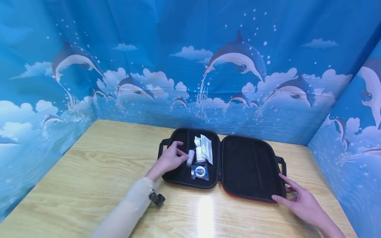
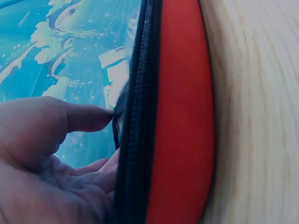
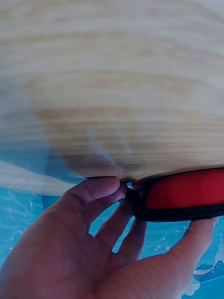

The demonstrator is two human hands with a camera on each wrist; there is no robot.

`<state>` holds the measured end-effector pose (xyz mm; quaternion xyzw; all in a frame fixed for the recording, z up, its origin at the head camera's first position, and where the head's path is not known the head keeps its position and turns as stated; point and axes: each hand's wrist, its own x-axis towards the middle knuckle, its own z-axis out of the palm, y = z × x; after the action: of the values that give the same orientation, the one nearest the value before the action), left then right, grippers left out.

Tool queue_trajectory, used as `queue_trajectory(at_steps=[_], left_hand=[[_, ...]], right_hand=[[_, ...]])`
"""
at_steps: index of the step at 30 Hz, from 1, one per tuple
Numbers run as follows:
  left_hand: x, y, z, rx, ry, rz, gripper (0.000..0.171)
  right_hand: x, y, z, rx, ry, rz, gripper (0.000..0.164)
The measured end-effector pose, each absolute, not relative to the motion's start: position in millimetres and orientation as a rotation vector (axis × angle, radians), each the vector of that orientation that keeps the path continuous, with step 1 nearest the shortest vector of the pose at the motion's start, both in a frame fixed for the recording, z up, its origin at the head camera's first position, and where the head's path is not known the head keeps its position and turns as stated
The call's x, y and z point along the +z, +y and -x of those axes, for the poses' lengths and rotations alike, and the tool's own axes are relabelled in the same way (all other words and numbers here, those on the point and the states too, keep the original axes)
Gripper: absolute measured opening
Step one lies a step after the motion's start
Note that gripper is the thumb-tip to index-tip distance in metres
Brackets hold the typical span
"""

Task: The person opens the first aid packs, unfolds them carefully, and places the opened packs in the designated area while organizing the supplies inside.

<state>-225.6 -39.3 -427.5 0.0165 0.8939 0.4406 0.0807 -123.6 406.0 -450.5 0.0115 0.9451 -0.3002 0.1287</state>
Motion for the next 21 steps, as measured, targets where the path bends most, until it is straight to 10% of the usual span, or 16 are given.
queue_trajectory(at_steps=[21], left_hand=[[-436.0, -22.4, 224.5, 1.774, 2.177, 0.066, 0.069]], right_hand=[[-451.1, 406.5, 123.7, -0.867, 2.759, -0.02, 0.087]])
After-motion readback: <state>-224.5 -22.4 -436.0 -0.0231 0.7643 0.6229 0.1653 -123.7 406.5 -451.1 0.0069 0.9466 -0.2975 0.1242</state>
